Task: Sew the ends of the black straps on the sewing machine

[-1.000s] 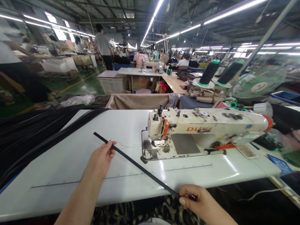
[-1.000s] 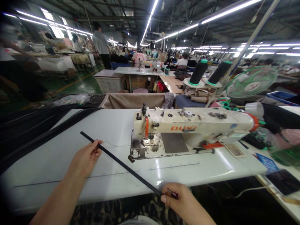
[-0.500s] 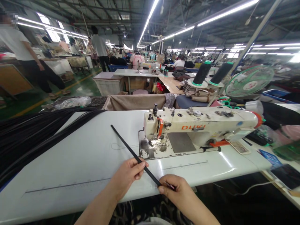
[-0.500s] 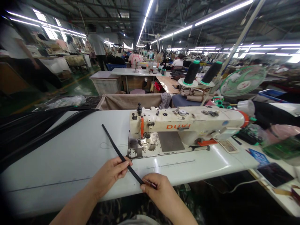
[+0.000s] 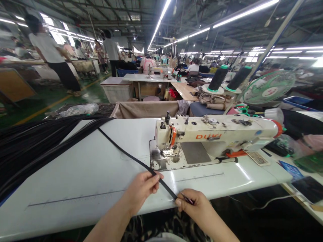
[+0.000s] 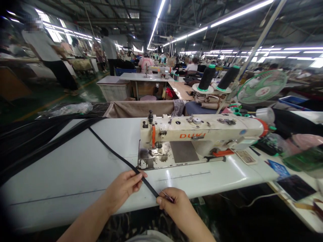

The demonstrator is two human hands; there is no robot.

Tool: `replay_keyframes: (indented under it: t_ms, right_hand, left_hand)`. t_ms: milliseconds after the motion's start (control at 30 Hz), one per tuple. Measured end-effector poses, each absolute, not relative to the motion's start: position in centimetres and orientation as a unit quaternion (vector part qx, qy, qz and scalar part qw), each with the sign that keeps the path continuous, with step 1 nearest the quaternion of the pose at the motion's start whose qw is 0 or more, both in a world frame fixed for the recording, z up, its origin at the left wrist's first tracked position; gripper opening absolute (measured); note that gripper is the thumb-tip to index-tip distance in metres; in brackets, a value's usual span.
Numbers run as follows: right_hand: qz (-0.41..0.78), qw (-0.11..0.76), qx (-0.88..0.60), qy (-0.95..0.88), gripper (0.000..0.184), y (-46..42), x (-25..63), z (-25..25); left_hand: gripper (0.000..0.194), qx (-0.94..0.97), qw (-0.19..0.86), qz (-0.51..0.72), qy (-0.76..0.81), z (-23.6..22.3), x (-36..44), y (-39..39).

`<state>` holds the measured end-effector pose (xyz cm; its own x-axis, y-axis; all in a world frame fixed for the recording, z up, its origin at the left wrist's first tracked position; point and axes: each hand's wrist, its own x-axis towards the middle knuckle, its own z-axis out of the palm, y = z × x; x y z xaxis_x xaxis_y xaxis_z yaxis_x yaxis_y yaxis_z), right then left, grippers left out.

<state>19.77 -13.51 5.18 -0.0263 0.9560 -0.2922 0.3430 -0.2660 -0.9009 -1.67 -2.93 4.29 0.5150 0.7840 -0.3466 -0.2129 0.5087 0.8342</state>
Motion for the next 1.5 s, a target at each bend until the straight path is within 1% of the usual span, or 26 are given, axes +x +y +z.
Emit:
replay_keyframes:
  t_ms: [67, 100, 267, 333, 400, 533, 600, 700, 800, 900, 967, 1067, 1233, 1367, 1433, 1500]
  right_hand:
    - [0.496, 0.303, -0.617, -0.531, 0.035, -13.4, 19.9, 5.6]
    - [0.496, 0.296, -0.615, -0.536, 0.034, -13.4, 20.2, 5.9]
    - [0.503, 0.282, -0.617, -0.535, 0.039, -14.1, 22.8, 6.5]
    - [0.513, 0.282, -0.613, -0.531, 0.039, -14.3, 22.9, 6.3]
    - [0.515, 0.289, -0.614, -0.524, 0.039, -14.2, 22.3, 6.1]
    - [0.504, 0.314, -0.619, -0.514, 0.042, -13.6, 20.5, 6.0]
    - [0.508, 0.313, -0.611, -0.521, 0.041, -13.4, 20.3, 6.3]
    - [0.520, 0.294, -0.597, -0.535, 0.039, -13.5, 21.3, 6.9]
    - [0.538, 0.284, -0.583, -0.538, 0.042, -14.0, 22.6, 7.2]
    - [0.550, 0.291, -0.578, -0.528, 0.045, -14.3, 22.9, 7.0]
    - [0.553, 0.302, -0.579, -0.518, 0.045, -14.3, 22.6, 6.8]
    - [0.552, 0.324, -0.584, -0.500, 0.046, -14.1, 22.0, 6.6]
    - [0.528, 0.343, -0.606, -0.487, 0.048, -13.6, 21.1, 6.4]
    - [0.509, 0.365, -0.611, -0.484, 0.053, -13.2, 19.7, 6.2]
    - [0.517, 0.367, -0.602, -0.485, 0.056, -13.2, 19.2, 5.9]
    - [0.541, 0.376, -0.587, -0.470, 0.058, -13.2, 19.1, 5.4]
  left_hand:
    - [0.050, 0.393, 0.782, 0.312, 0.370, 4.3, -1.5, -2.7]
    - [0.050, 0.394, 0.770, 0.329, 0.378, 4.4, -1.9, -2.1]
    - [0.056, 0.321, 0.675, 0.486, 0.452, 5.2, -5.4, 2.3]
    - [0.056, 0.303, 0.668, 0.502, 0.459, 5.2, -5.8, 2.4]
    - [0.054, 0.322, 0.694, 0.466, 0.445, 4.9, -5.0, 1.1]
    - [0.049, 0.381, 0.775, 0.330, 0.382, 4.3, -2.2, -2.3]
    - [0.048, 0.380, 0.783, 0.323, 0.372, 4.4, -1.7, -2.6]
    - [0.049, 0.357, 0.739, 0.404, 0.404, 4.8, -3.0, -0.7]
    - [0.050, 0.317, 0.679, 0.493, 0.442, 5.0, -5.2, 1.9]
    - [0.049, 0.294, 0.655, 0.528, 0.453, 4.9, -6.2, 2.7]
    - [0.050, 0.297, 0.667, 0.515, 0.448, 4.8, -5.8, 2.2]
    - [0.051, 0.323, 0.706, 0.460, 0.430, 4.9, -4.6, 0.7]
    - [0.044, 0.410, 0.740, 0.370, 0.384, 5.6, -2.8, -1.9]
    - [0.049, 0.515, 0.746, 0.261, 0.332, 5.6, -1.2, -3.7]
    - [0.052, 0.532, 0.741, 0.243, 0.330, 5.5, -0.6, -4.0]
    - [0.056, 0.520, 0.737, 0.257, 0.347, 5.4, -0.3, -3.9]
